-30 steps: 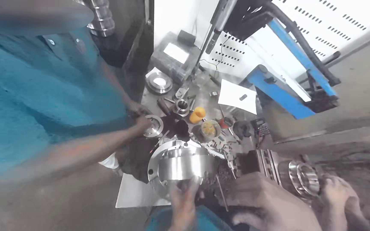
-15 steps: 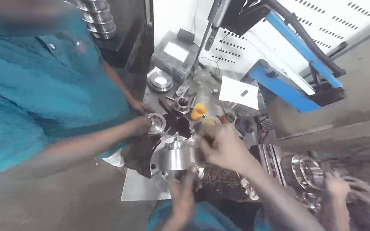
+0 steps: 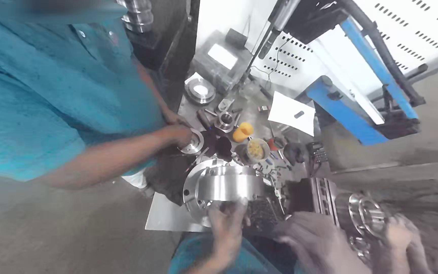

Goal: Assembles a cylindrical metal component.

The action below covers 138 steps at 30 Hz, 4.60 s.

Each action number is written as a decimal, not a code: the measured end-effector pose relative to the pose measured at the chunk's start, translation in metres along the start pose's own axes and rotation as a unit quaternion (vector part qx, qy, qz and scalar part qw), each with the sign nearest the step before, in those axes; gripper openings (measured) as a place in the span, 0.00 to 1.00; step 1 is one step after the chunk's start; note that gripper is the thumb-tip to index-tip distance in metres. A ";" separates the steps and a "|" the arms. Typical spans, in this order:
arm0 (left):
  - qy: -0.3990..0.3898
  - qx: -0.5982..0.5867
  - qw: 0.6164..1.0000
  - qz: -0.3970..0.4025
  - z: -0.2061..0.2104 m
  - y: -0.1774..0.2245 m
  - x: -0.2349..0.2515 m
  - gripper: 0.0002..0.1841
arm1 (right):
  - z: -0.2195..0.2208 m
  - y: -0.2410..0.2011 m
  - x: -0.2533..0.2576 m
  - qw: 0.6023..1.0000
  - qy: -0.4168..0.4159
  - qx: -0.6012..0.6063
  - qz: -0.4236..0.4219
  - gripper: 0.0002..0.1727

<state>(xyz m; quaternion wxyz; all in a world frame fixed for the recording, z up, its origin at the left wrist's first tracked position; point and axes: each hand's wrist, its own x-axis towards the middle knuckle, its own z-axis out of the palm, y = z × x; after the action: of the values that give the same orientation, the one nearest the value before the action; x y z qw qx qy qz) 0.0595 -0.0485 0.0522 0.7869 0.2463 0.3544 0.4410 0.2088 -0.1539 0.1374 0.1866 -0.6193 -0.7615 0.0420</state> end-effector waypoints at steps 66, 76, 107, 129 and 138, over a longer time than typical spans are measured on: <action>-0.018 -0.059 0.998 -0.023 0.000 0.000 0.009 0.03 | 0.022 0.037 0.133 0.922 -0.065 0.381 -0.016 0.15; -0.015 -0.043 0.998 -0.045 0.005 0.008 0.013 0.10 | 0.018 0.032 0.134 0.948 -0.046 0.313 -0.026 0.13; 0.035 0.019 0.999 -0.028 0.012 0.010 0.011 0.10 | -0.019 -0.007 0.064 0.987 -0.073 -0.020 -0.140 0.16; 0.047 -0.036 0.998 0.007 0.014 0.004 0.013 0.03 | 0.032 0.053 0.009 0.978 0.133 0.128 0.093 0.27; 0.060 0.002 0.998 0.012 0.016 0.004 0.012 0.06 | -0.020 -0.006 0.068 0.986 -0.078 -0.016 -0.149 0.19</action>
<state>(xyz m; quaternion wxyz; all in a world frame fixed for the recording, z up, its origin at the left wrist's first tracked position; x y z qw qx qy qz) 0.0737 -0.0372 0.0611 0.7584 0.2256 0.3986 0.4638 0.1993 -0.0930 0.1737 0.1209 -0.4968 -0.8579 0.0504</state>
